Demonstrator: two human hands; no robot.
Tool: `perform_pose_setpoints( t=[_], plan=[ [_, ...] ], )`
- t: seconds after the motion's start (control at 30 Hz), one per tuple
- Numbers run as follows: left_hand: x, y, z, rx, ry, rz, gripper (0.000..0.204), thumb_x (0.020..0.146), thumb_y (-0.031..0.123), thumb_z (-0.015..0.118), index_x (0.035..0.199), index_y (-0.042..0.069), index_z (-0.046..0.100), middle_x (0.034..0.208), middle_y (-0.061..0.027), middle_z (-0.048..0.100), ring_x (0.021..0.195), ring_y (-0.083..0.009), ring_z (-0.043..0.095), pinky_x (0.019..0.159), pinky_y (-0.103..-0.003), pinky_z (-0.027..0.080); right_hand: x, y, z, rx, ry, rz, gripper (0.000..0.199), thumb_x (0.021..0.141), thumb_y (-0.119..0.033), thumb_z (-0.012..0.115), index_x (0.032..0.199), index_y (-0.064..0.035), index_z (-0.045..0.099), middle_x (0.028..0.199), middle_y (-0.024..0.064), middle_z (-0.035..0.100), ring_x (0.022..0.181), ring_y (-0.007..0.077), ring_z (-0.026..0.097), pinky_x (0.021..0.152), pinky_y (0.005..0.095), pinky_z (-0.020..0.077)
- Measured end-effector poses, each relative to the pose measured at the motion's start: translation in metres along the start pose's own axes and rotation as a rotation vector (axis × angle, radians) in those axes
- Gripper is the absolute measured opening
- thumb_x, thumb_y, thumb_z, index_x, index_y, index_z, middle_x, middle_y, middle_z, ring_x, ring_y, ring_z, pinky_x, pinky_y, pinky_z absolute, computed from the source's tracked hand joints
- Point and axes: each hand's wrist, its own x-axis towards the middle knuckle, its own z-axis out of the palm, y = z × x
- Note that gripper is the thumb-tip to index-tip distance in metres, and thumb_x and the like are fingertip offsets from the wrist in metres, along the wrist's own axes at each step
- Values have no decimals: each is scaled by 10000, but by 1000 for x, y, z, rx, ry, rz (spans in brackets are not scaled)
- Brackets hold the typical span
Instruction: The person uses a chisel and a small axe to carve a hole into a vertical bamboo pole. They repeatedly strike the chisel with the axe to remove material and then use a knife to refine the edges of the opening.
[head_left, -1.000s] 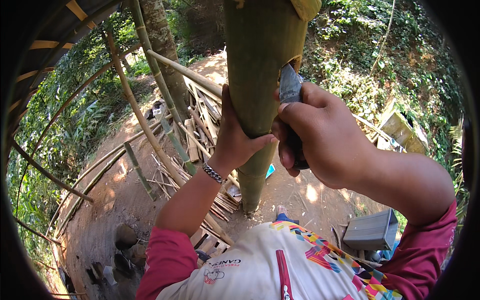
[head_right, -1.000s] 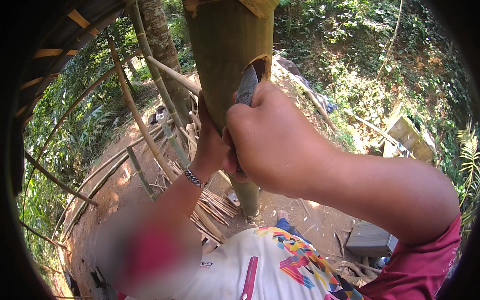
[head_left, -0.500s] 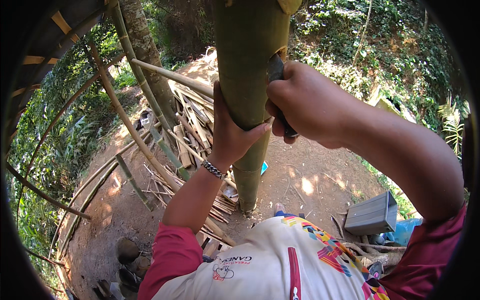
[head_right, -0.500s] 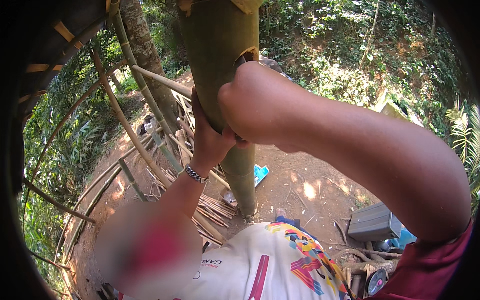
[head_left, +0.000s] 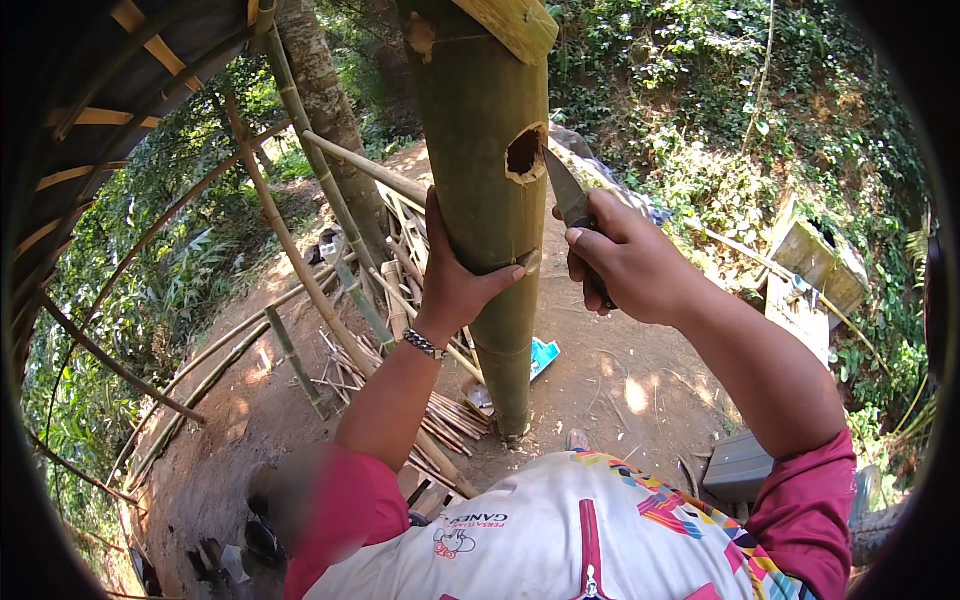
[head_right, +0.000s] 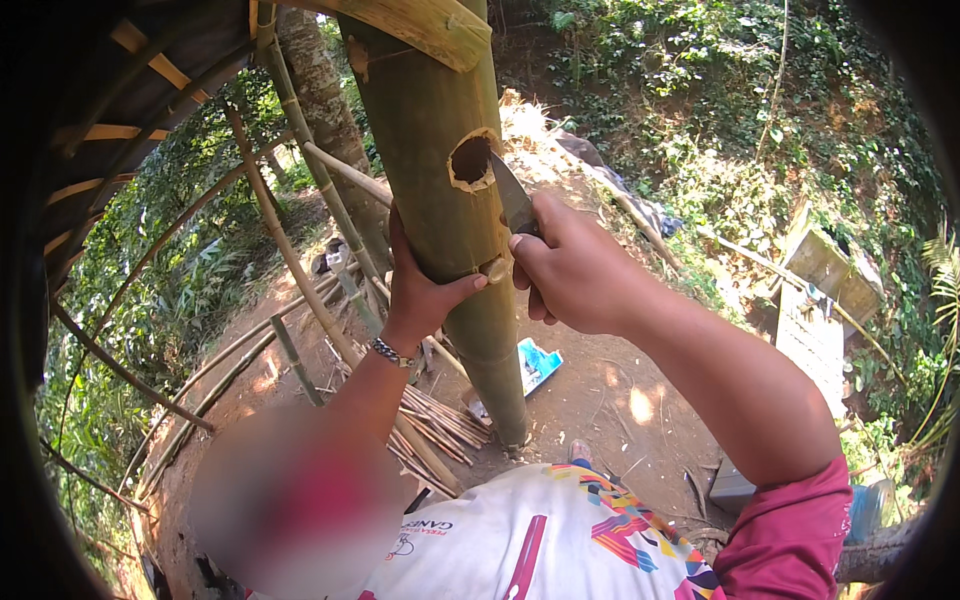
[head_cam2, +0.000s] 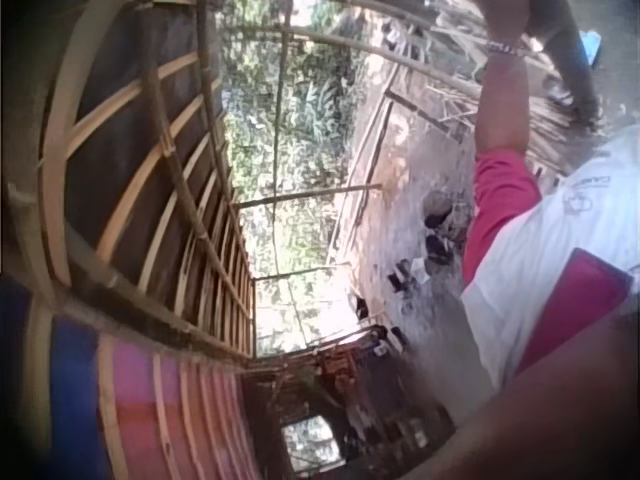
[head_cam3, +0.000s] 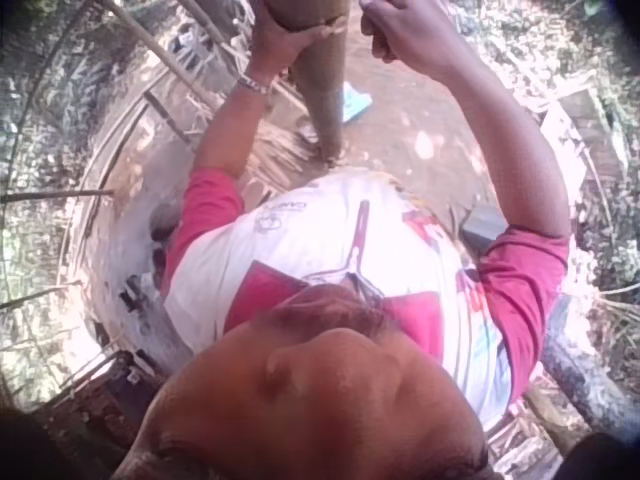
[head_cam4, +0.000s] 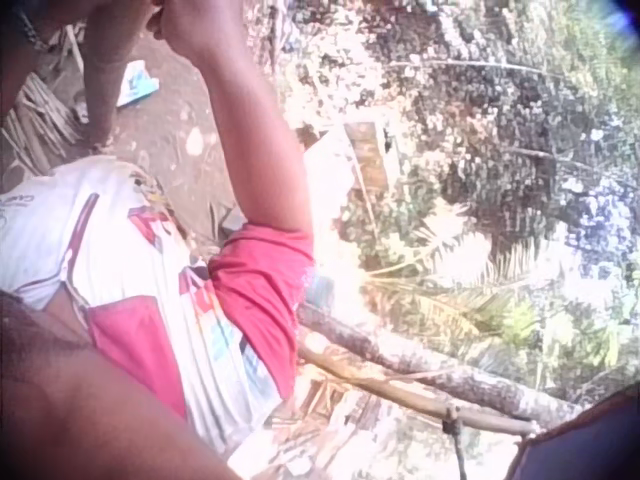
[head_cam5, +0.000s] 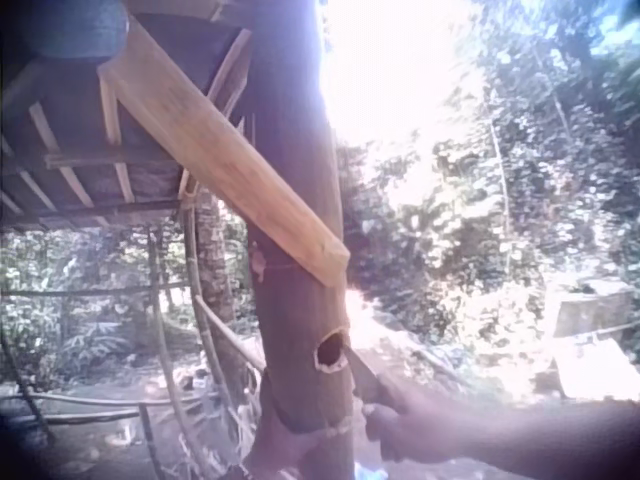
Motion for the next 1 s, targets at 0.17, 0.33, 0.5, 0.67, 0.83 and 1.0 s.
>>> perform_pose_setpoints(
  t=[0.17, 0.33, 0.5, 0.67, 0.83, 1.0],
  plan=[
    [-3, -7, -5, 95, -27, -9, 1408, 596, 234, 961, 1579, 56, -31, 1552, -216, 309, 1411, -321, 401, 1144, -422, 383, -1, 18, 15, 610, -151, -26, 257, 1060, -225, 443, 1233, -36, 459, 782, 42, 599, 528, 125, 578, 478, 260, 468],
    [4, -2, -17, 25, -104, -65, 1361, 643, 251, 945, 1573, 53, -29, 1531, -212, 333, 1396, -302, 424, 1117, -409, 409, 11, 22, 30, 878, -242, -17, 283, 1079, -244, 413, 1238, -11, 439, 775, 60, 586, 520, 126, 565, 488, 274, 473],
    [13, 2, -11, -1, -68, -216, 1165, 744, 269, 878, 1536, 37, 56, 1444, -186, 397, 1330, -293, 478, 1080, -398, 429, 17, 22, 60, 992, -215, -7, 292, 1085, -268, 384, 1210, -6, 421, 755, 60, 541, 502, 121, 524, 459, 283, 451],
    [16, 24, -12, 35, -92, -193, 1132, 743, 271, 878, 1516, 28, 88, 1415, -178, 405, 1295, -293, 499, 1073, -393, 426, 28, 3, 57, 1130, -190, 166, 225, 1065, -305, 447, 1152, -99, 427, 714, 49, 485, 454, 129, 417, 425, 295, 374],
    [14, 22, -12, 34, -126, -166, 1144, 738, 267, 881, 1519, 30, 80, 1420, -180, 401, 1298, -294, 497, 1074, -394, 426, 30, -8, 74, 1302, -108, 163, 208, 1053, -320, 470, 1098, -122, 424, 713, 32, 459, 456, 121, 399, 423, 299, 363],
    [7, 22, -14, 40, -150, -151, 1156, 732, 263, 884, 1521, 31, 72, 1425, -182, 398, 1302, -295, 495, 1075, -394, 426, 32, -17, 87, 1425, -17, 131, 205, 1044, -314, 489, 1095, -125, 429, 715, 25, 445, 461, 116, 402, 424, 299, 363]
  ],
)
